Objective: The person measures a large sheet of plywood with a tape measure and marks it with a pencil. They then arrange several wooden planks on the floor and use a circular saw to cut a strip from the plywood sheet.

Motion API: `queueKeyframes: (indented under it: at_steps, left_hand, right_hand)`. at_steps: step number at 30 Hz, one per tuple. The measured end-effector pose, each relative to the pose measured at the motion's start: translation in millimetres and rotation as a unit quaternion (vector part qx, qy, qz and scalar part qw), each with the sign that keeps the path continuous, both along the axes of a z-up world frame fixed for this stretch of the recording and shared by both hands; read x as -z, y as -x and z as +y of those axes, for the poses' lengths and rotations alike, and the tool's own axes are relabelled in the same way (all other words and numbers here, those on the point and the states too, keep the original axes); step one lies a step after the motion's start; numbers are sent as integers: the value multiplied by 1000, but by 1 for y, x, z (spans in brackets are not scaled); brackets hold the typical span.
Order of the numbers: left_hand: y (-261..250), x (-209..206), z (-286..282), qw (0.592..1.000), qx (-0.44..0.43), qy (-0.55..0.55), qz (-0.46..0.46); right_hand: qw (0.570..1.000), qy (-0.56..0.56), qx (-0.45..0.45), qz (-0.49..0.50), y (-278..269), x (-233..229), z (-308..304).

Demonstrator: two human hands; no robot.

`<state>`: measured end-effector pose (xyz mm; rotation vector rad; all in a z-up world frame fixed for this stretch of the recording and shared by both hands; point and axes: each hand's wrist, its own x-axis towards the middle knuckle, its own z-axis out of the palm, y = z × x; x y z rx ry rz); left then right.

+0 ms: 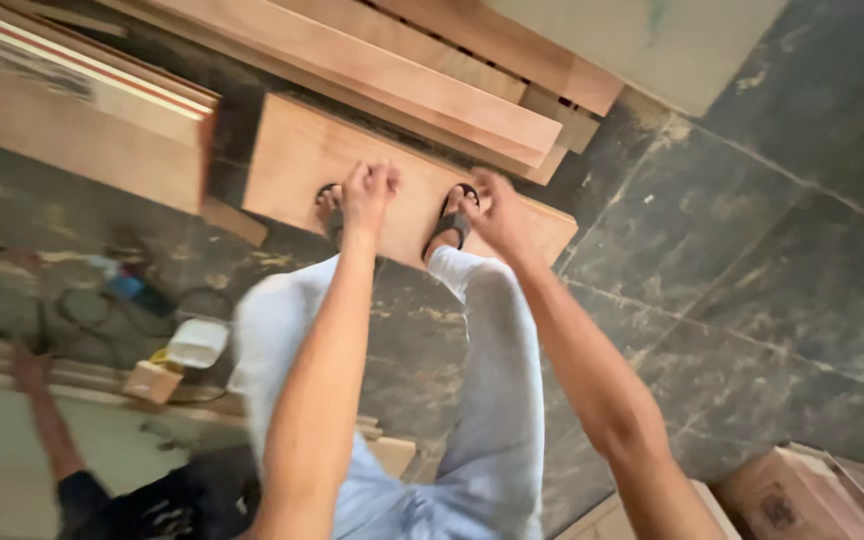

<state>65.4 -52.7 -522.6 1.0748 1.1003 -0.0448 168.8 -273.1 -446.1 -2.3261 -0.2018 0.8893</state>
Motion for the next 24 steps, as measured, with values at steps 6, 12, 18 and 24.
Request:
queueKeyframes:
  at_steps: [6,12,18,24]
  left_hand:
    - [-34,291,-16,974,-31,-221,-28]
    - [-59,376,31,875,-61,-471,96]
    - [-66,383,68,953,-210,-217,-13]
    - [-51,405,82,958,-248,-147,1]
  right_hand:
    - [971,137,-143,-131,-82,211,-64]
    - [910,166,-235,-300,-69,315,-97]
    - [929,105,-179,-305,-37,348,-117]
    - [925,128,-180,-311,-38,331,-124]
